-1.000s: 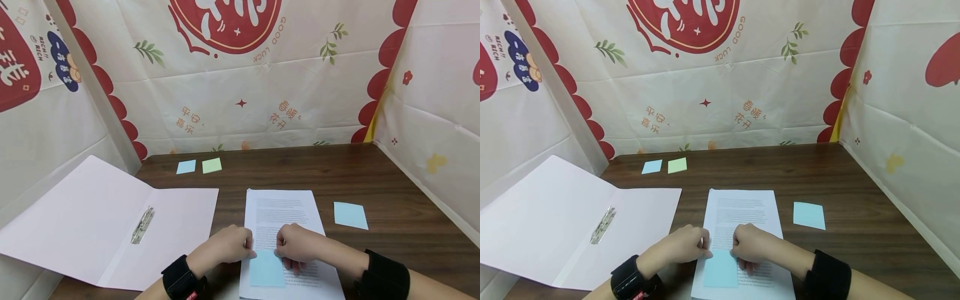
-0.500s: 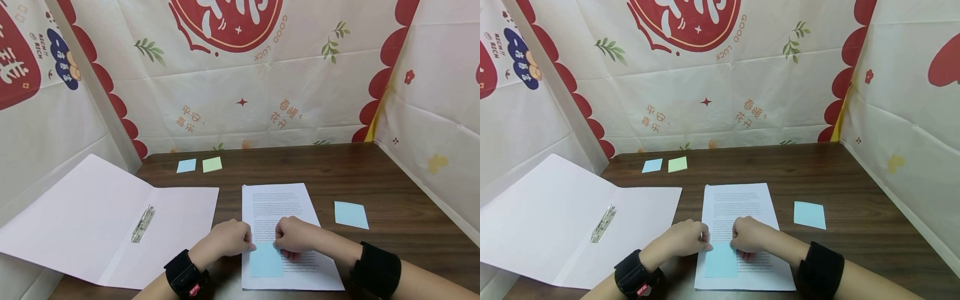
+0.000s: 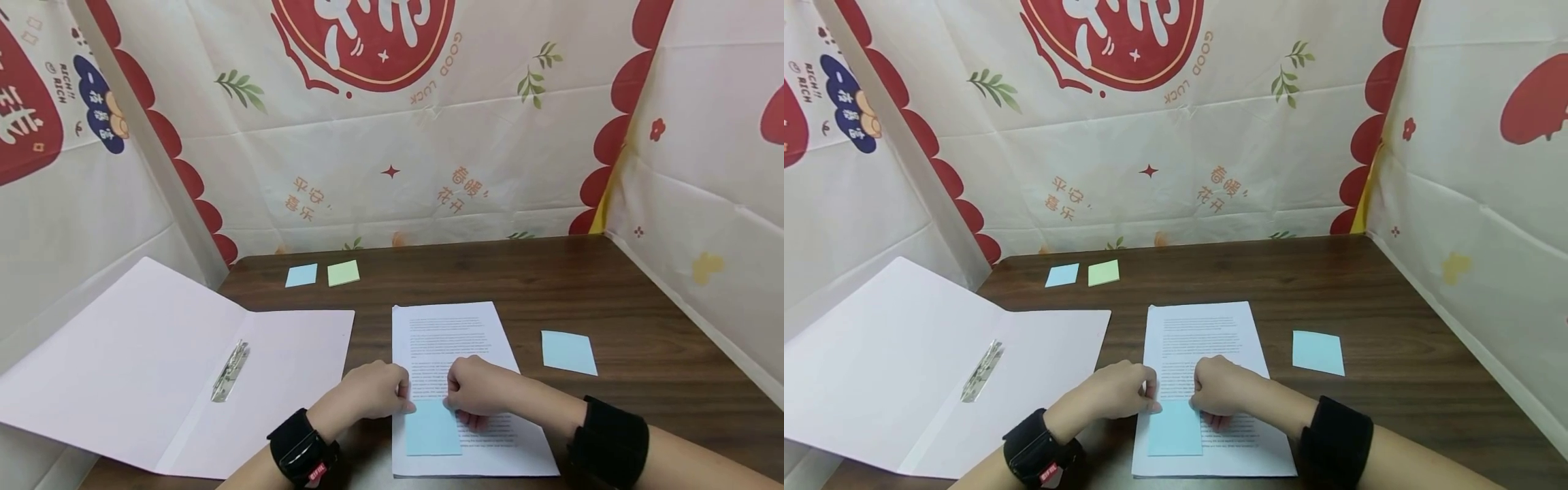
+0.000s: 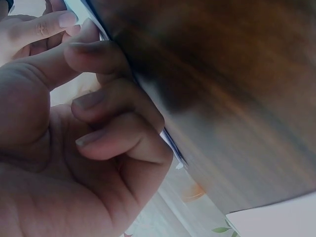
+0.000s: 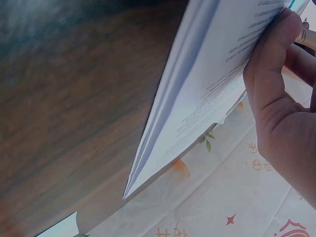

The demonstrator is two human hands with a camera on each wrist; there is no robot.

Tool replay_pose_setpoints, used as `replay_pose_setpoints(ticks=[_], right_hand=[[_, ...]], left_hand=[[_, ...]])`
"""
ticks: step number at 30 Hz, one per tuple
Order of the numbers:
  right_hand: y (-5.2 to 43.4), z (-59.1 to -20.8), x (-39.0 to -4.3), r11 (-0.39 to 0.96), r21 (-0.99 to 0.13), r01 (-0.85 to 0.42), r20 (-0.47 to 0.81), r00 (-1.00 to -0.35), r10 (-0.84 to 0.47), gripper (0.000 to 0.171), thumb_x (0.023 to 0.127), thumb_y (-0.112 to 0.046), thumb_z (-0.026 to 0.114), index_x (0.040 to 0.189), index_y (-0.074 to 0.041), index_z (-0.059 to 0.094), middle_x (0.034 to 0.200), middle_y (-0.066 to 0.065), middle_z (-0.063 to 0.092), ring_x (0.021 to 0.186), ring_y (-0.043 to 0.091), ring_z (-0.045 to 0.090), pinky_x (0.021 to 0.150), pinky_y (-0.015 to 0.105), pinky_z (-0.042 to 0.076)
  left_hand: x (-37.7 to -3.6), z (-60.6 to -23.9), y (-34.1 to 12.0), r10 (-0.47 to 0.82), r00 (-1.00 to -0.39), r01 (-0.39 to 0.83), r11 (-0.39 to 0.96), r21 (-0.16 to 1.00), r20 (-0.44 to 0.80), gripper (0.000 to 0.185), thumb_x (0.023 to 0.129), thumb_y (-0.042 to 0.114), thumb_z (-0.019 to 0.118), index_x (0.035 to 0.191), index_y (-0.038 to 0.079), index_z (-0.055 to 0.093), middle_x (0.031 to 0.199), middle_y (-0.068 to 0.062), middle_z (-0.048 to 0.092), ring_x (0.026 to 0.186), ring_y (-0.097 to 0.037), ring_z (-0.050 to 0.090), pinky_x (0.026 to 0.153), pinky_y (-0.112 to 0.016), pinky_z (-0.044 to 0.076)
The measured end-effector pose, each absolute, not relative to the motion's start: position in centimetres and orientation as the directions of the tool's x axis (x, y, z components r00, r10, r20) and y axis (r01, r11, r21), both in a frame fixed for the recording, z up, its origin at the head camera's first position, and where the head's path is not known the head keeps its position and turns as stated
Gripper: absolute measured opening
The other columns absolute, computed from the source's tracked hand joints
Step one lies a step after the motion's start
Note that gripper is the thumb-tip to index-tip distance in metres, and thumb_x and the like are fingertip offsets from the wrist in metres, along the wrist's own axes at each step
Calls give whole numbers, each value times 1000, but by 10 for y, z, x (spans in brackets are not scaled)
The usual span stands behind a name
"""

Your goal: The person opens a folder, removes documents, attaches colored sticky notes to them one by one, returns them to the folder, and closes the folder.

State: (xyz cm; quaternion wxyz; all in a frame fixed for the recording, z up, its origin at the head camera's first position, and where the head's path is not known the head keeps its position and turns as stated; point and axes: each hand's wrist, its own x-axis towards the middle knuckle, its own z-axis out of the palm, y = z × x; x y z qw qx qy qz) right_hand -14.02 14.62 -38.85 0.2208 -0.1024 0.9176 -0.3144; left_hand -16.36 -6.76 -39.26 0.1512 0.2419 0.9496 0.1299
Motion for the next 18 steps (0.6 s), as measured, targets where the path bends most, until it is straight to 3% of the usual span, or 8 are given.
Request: replay_pose_setpoints(ticks=[8, 12, 16, 18], right_hand=[[145, -389, -140, 789, -612, -52, -330, -890, -314, 29, 97, -9, 75, 70, -8, 63, 58, 6, 66, 47, 14, 63, 46, 26, 56], [140, -388, -137, 836, -534, -127, -238, -926, -293, 26, 92, -12, 80, 72, -9, 64, 60, 3, 64, 50, 13, 62, 49, 25, 53], [132, -387, -125, 877, -302, -374, -37, -915, -403, 16, 91, -21, 82, 90, -7, 73, 90, 3, 71, 82, 18, 69, 69, 38, 60], [129, -387, -117, 847, -176, -502, 7, -861, -509, 26, 94, -27, 78, 109, -6, 75, 116, 7, 74, 106, 24, 71, 85, 47, 62]], left_hand=[[-164, -392, -68, 502, -834, 425, 848, 316, -229, 29, 91, 35, 84, 74, 22, 65, 65, 8, 60, 60, -10, 52, 54, -27, 37], [-165, -392, -69, 495, -837, 414, 851, 322, -233, 29, 90, 35, 85, 74, 22, 65, 66, 7, 61, 60, -10, 52, 54, -28, 37], [-166, -392, -69, 486, -840, 395, 853, 340, -243, 30, 89, 36, 86, 73, 23, 65, 66, 7, 62, 59, -11, 54, 54, -28, 39], [-168, -392, -70, 479, -841, 384, 856, 346, -251, 30, 89, 37, 86, 73, 23, 64, 64, 7, 62, 57, -10, 56, 53, -28, 39]])
